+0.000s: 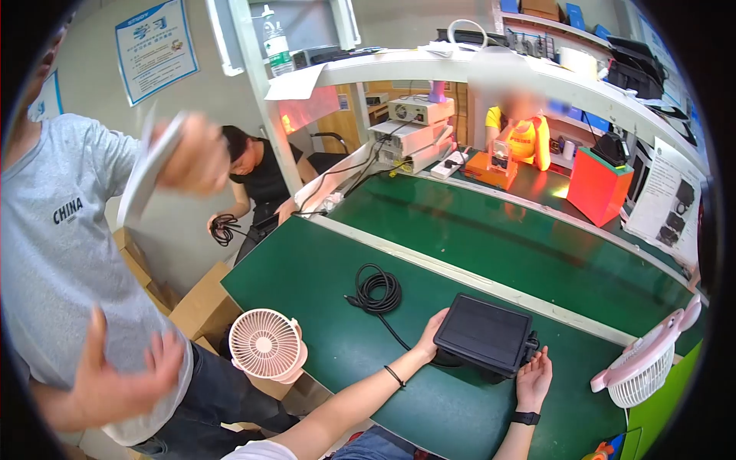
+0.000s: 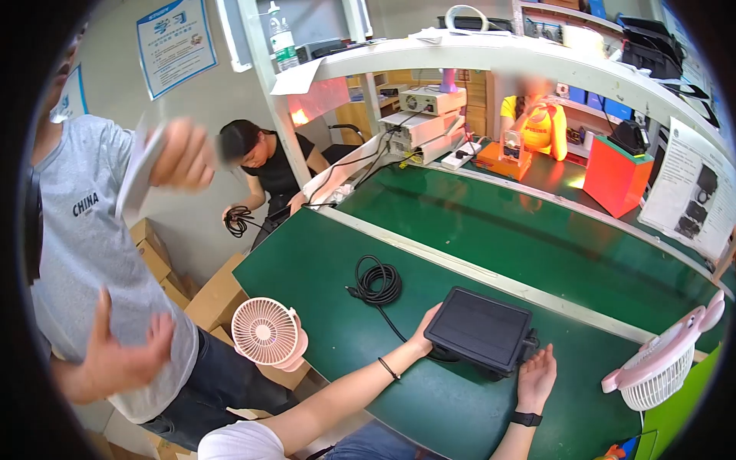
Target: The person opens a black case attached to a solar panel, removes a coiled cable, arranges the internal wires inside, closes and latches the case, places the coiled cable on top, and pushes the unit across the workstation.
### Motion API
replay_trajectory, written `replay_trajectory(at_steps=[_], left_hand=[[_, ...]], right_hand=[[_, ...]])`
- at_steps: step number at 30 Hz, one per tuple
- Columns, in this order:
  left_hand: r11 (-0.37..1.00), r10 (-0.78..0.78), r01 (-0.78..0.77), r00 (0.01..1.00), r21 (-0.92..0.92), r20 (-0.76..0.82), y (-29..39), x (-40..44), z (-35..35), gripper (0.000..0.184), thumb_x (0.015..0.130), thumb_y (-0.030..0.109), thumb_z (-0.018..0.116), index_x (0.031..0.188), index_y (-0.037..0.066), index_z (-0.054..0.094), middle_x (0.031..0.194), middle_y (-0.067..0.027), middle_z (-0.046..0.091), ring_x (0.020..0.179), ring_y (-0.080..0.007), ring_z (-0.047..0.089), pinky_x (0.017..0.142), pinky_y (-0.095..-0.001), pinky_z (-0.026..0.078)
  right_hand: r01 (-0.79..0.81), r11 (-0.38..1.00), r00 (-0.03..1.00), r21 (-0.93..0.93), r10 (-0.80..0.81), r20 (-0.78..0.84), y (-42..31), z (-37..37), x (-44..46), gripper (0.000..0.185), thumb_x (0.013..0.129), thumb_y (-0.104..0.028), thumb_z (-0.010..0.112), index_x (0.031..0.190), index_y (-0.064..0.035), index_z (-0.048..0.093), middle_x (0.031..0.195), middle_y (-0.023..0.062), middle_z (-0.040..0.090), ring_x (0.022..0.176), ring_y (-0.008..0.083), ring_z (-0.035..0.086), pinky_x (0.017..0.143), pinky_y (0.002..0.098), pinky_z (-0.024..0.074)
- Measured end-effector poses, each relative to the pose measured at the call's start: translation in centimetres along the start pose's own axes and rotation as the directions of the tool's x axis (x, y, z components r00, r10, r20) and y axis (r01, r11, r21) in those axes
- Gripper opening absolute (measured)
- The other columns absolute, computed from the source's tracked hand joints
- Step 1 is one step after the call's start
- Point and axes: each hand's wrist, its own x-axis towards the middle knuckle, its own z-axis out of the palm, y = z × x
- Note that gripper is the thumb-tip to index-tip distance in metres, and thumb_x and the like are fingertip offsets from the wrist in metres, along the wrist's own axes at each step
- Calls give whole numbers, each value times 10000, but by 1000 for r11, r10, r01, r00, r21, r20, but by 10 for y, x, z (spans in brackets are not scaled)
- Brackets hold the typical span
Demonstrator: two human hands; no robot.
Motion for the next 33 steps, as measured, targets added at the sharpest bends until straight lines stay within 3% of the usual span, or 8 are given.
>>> replay_trajectory(at_steps=[12, 21, 22, 24, 33], left_hand=[[998, 51, -51, 999, 31, 9, 2, 0, 4, 332, 990, 212, 472, 1243, 5, 528, 1129, -39, 615, 1025, -96, 573, 892, -235, 453], [999, 22, -22, 1000, 29, -1, 3, 0, 2, 324, 984, 199, 480, 1237, 5, 537, 1119, -43, 623, 1011, -100, 585, 880, -235, 460], [999, 21, -21, 1000, 26, 8, 4, -1, 3, 323, 983, 198, 482, 1237, 6, 538, 1117, -44, 625, 1007, -101, 588, 878, -235, 461], [1000, 5, -5, 1000, -1, -8, 3, 0, 3, 321, 979, 198, 488, 1233, 7, 541, 1114, -46, 629, 999, -101, 593, 873, -232, 464], [1000, -24, 24, 999, -9, -25, 12, -4, 7, 313, 970, 193, 501, 1225, 16, 548, 1104, -41, 634, 989, -97, 595, 867, -234, 469]], right_hand=[[6, 1000, 999, -8, -6, -32, 0, -5, 6, 284, 938, -194, 515, 1217, -164, 560, 923, -63, 600, 782, 56, 557, 677, 207, 463], [-8, 1000, 999, -2, 8, 34, 0, -2, 1, 281, 948, -217, 495, 1220, -168, 551, 927, -58, 579, 804, 66, 550, 711, 233, 455], [0, 1000, 1000, -19, 0, 21, 0, 4, -3, 259, 944, -196, 517, 1194, -182, 584, 899, -89, 610, 772, 32, 546, 694, 199, 434], [-11, 1000, 1000, 3, 11, -15, 0, 4, -2, 275, 948, -232, 494, 1212, -178, 549, 919, -63, 570, 818, 73, 540, 717, 247, 447], [-6, 1000, 1000, -4, 6, -23, 0, 10, -4, 255, 949, -226, 505, 1196, -181, 548, 900, -65, 572, 802, 72, 535, 724, 241, 438]])
